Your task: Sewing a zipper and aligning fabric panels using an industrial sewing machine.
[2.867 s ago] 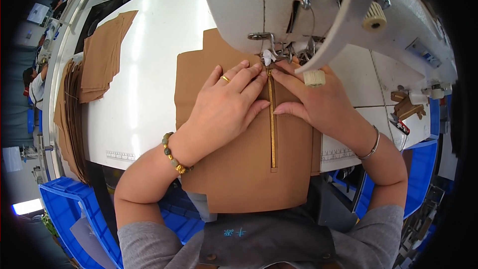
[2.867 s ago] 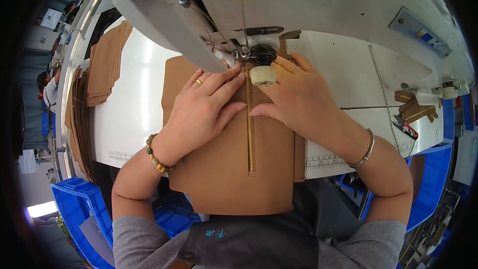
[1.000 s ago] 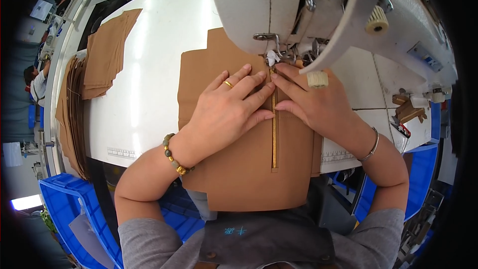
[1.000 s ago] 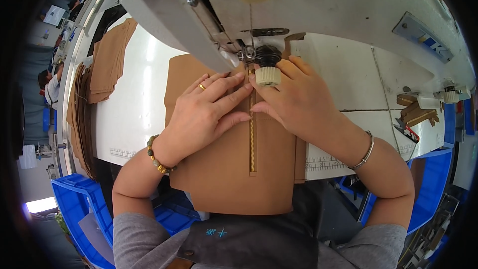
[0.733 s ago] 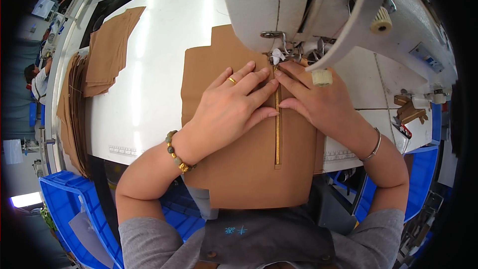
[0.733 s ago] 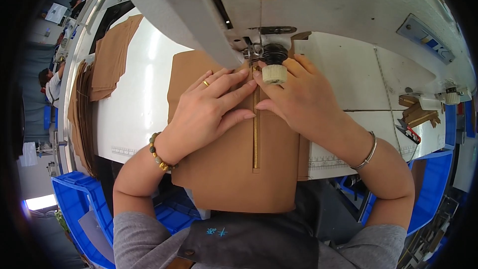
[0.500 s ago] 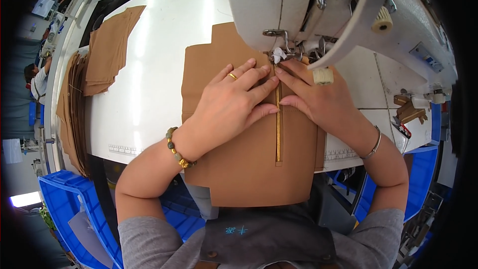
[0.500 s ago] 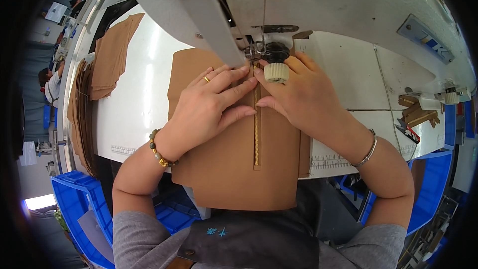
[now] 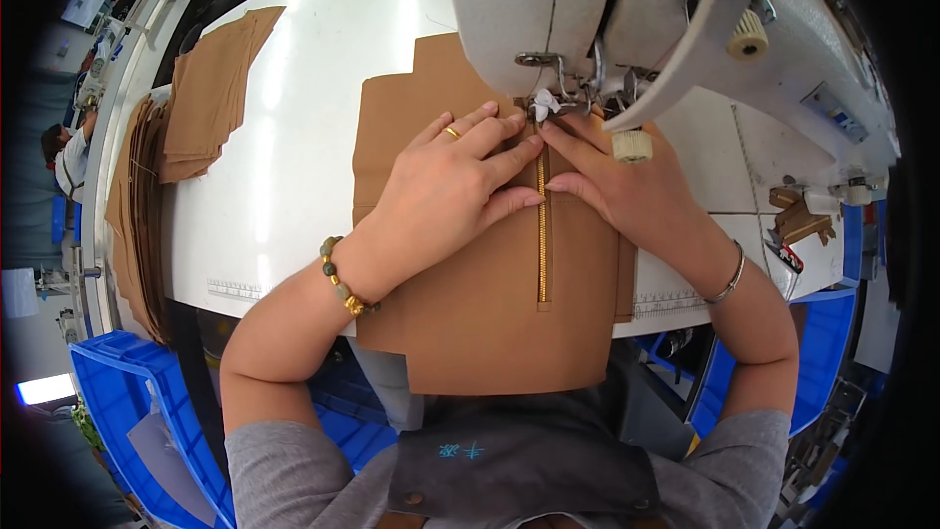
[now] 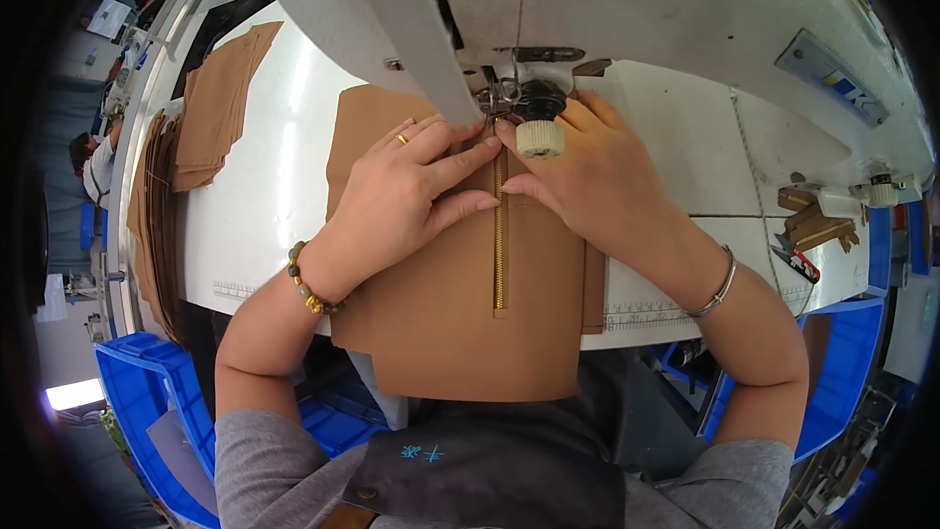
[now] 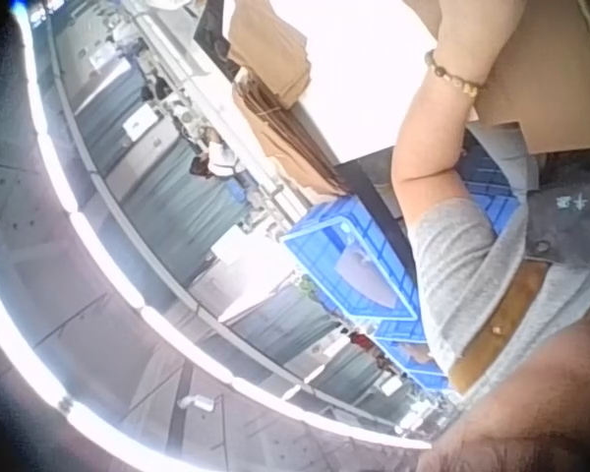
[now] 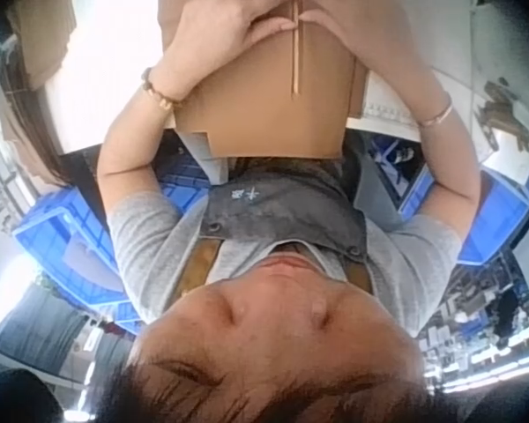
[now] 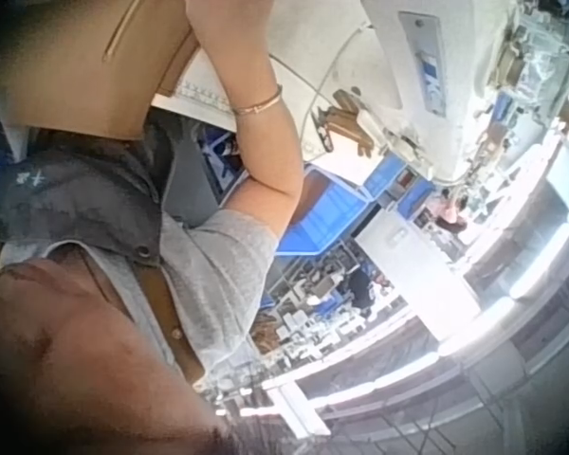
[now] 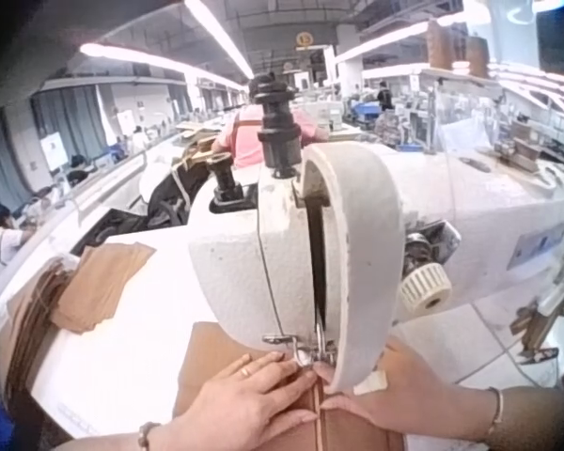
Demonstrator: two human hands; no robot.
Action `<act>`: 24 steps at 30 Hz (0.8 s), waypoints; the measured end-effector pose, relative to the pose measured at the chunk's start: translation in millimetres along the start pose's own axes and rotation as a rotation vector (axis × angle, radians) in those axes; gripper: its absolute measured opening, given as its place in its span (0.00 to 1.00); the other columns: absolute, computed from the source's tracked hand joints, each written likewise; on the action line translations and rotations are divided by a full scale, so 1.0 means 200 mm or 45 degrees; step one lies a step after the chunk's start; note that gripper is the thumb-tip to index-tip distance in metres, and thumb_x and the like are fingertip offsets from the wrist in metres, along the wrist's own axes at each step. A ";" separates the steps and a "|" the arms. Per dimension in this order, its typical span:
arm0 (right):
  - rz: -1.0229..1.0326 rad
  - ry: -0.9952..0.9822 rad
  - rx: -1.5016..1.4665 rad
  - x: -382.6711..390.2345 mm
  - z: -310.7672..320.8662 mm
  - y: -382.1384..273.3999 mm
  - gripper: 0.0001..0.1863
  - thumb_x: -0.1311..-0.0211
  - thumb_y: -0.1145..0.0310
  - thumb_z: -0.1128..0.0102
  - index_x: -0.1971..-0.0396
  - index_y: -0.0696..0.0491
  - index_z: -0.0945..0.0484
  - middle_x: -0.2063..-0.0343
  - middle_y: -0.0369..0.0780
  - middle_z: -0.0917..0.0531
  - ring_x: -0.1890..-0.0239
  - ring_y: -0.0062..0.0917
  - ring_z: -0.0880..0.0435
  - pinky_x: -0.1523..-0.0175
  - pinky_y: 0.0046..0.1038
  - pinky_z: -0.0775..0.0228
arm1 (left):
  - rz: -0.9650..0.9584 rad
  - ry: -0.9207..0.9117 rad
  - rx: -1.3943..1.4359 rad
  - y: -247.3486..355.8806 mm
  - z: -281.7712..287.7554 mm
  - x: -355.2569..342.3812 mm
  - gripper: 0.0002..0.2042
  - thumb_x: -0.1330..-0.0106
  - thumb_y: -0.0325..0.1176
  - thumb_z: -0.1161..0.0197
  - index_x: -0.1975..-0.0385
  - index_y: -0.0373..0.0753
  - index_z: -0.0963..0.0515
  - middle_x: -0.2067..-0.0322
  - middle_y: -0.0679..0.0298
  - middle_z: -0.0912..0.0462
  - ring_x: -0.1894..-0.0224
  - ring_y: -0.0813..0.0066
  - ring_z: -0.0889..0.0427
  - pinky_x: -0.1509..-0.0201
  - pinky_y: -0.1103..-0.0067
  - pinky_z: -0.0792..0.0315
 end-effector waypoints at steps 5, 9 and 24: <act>0.004 0.049 -0.009 -0.01 0.00 0.01 0.29 0.42 0.53 0.29 0.42 0.51 0.16 0.57 0.38 0.13 0.52 0.38 0.18 0.32 0.41 0.30 | 0.045 -0.031 -0.018 -0.02 -0.02 0.00 0.24 0.36 0.46 0.29 0.43 0.40 0.16 0.50 0.60 0.16 0.50 0.59 0.18 0.45 0.68 0.22; 0.022 0.067 0.037 -0.01 0.00 0.02 0.28 0.43 0.54 0.27 0.43 0.50 0.15 0.60 0.38 0.14 0.54 0.36 0.18 0.34 0.40 0.28 | 0.011 0.008 -0.021 -0.02 -0.01 -0.01 0.24 0.35 0.47 0.29 0.43 0.41 0.16 0.50 0.61 0.16 0.50 0.59 0.18 0.45 0.68 0.22; 0.022 0.093 0.105 0.04 0.15 -0.05 0.13 0.40 0.65 0.29 0.56 0.50 0.14 0.71 0.36 0.18 0.67 0.32 0.19 0.52 0.35 0.29 | 0.095 -0.256 -0.115 0.34 0.02 0.26 0.30 0.35 0.46 0.30 0.37 0.36 0.22 0.36 0.56 0.20 0.33 0.54 0.22 0.34 0.58 0.26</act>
Point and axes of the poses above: each hand's wrist, its own x-axis away from the middle knuckle, its own z-axis out of the back of the hand, y = z × x, the point moved 9 cm from there along -x, towards the middle knuckle
